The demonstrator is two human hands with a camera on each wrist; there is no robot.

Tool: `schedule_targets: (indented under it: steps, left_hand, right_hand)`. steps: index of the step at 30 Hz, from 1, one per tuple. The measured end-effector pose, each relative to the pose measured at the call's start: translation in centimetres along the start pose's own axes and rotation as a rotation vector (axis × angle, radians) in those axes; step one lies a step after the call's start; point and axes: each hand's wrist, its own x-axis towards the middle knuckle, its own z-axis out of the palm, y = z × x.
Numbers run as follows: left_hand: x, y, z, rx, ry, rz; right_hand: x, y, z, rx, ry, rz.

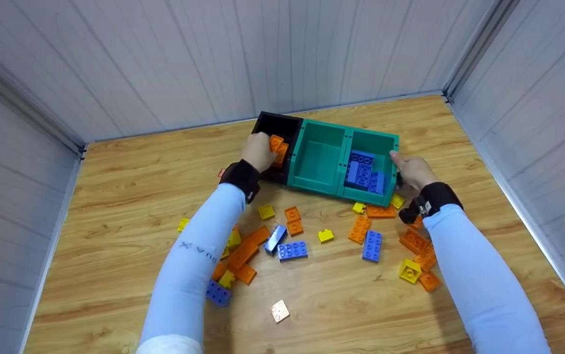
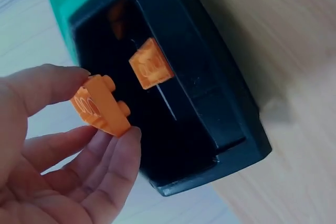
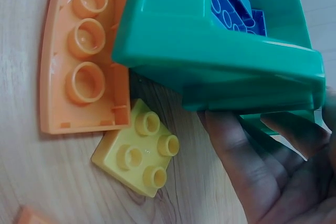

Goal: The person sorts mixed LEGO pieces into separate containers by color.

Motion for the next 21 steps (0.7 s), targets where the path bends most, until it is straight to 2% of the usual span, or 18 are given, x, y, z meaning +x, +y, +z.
schedule_targets:
  steps: [4,8,13,17,21]
  left_hand:
    - [1.0,0.0,0.5,0.041,-0.056,-0.092]
    - [1.4,-0.2,1.3,0.098,-0.075,-0.139]
    - [1.5,-0.5,2.1,0.115,-0.058,-0.109]
    - [1.3,-0.8,2.1,0.084,-0.08,-0.094]
    - [0.3,-0.8,1.7,0.076,-0.06,-0.059]
  right_hand:
    - [0.1,-0.1,0.3,0.015,0.009,0.017]
    - [0.2,-0.1,0.4,0.025,-0.007,0.014]
    - [0.2,-0.2,0.1,0.028,-0.013,0.011]
    - [0.1,-0.1,-0.1,0.019,0.001,0.004]
    - [0.0,0.2,-0.2,-0.001,0.017,0.002]
